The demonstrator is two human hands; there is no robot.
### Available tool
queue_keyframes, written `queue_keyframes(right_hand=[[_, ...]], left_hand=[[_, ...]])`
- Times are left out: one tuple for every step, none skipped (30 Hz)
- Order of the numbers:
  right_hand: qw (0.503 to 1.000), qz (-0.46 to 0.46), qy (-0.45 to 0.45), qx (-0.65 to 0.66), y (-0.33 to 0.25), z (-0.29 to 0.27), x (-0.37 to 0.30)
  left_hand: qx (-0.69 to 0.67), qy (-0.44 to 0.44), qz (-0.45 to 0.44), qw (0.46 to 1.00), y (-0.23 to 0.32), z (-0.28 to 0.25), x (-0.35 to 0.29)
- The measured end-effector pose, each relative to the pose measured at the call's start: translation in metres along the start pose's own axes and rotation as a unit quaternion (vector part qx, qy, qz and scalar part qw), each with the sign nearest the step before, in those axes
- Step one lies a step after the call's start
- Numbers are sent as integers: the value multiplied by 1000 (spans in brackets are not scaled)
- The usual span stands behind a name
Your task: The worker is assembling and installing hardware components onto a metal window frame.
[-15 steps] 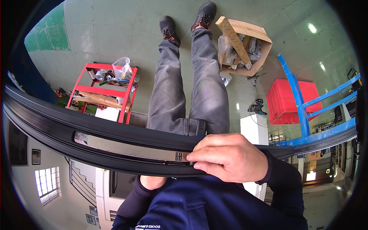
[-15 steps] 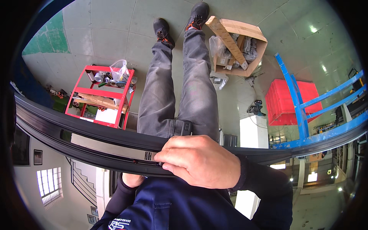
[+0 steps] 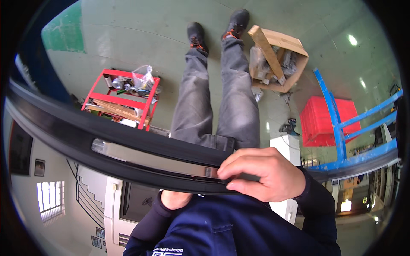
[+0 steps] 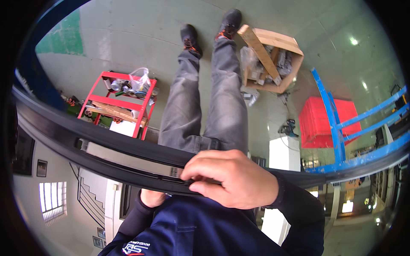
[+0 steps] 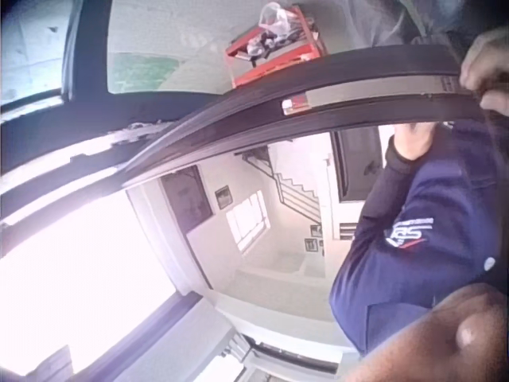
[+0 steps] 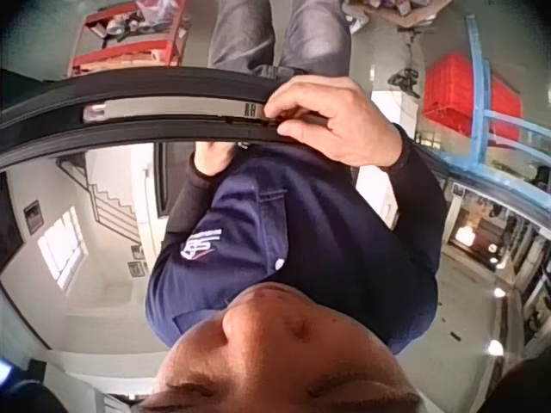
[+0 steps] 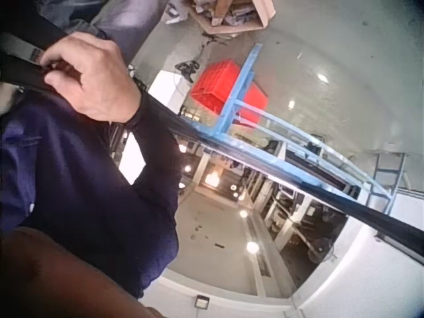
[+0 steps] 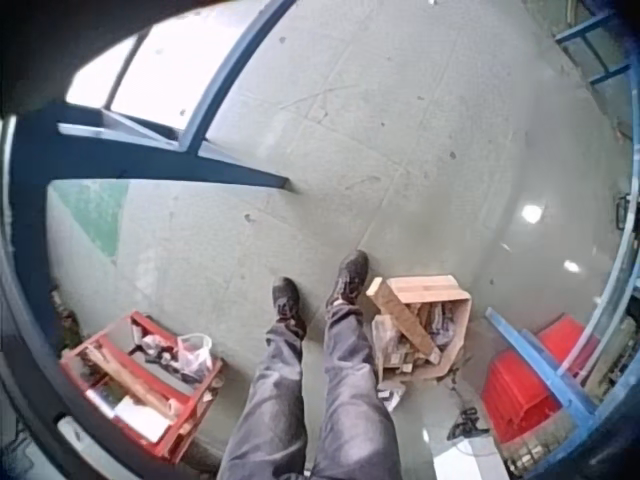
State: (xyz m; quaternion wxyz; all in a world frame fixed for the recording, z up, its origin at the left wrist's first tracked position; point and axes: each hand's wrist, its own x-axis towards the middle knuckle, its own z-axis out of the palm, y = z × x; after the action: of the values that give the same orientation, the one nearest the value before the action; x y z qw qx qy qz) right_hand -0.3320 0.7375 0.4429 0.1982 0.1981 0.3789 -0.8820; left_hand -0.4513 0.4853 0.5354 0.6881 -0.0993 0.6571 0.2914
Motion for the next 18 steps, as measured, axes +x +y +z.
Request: queue_keyframes(right_hand=[[999, 19, -5, 29, -2, -2, -1], [992, 78, 5, 94, -5, -1, -3], [988, 79, 2, 130, 0, -1, -5], [978, 86, 3, 192, 6, 0, -5], [963, 99, 8, 252, 8, 1, -7], [946, 121, 23, 301, 3, 2, -7], [948, 115, 19, 295, 3, 3, -4], [947, 90, 30, 308, 6, 5, -4], [944, 66, 41, 320, 6, 6, -4], [949, 85, 68, 297, 1, 7, -1], [950, 83, 69, 292, -2, 9, 0], [984, 69, 80, 143, -5, 10, 1], [995, 54, 89, -10, -7, 12, 2], [991, 28, 102, -77, -10, 17, 2], [988, 42, 101, -106, -17, 21, 3], [986, -7, 112, -127, -10, 28, 4], [980, -55, 123, -147, -2, 33, 4], [977, -53, 106, -178, -2, 35, 3]], left_hand=[[-93, 25, -16, 995, -3, 4, -1], [-30, 32, 14, 999, -9, 4, 1], [-23, 33, 27, 999, -8, 5, 5], [-26, 42, 33, 998, -9, 5, 6], [-34, 46, 36, 998, -7, 8, 8], [-38, 35, 51, 997, -2, 9, 11], [-36, 39, 60, 997, 3, 9, 11], [-94, 56, 49, 993, 6, 10, 10], [-152, 71, 37, 985, 9, 11, 9], [-175, 81, 52, 980, 10, 10, 8], [-200, 83, 64, 974, 6, 6, 6], [-237, 76, 67, 966, 4, 1, 4], [-274, 69, 68, 957, 3, -2, 2], [-276, 61, 70, 957, 5, -3, 3], [-241, 57, 83, 965, 7, -4, 6], [-206, 53, 96, 972, 10, -5, 9], [-208, 44, 96, 972, 12, -5, 11], [-180, 45, 95, 978, 15, -5, 13]])
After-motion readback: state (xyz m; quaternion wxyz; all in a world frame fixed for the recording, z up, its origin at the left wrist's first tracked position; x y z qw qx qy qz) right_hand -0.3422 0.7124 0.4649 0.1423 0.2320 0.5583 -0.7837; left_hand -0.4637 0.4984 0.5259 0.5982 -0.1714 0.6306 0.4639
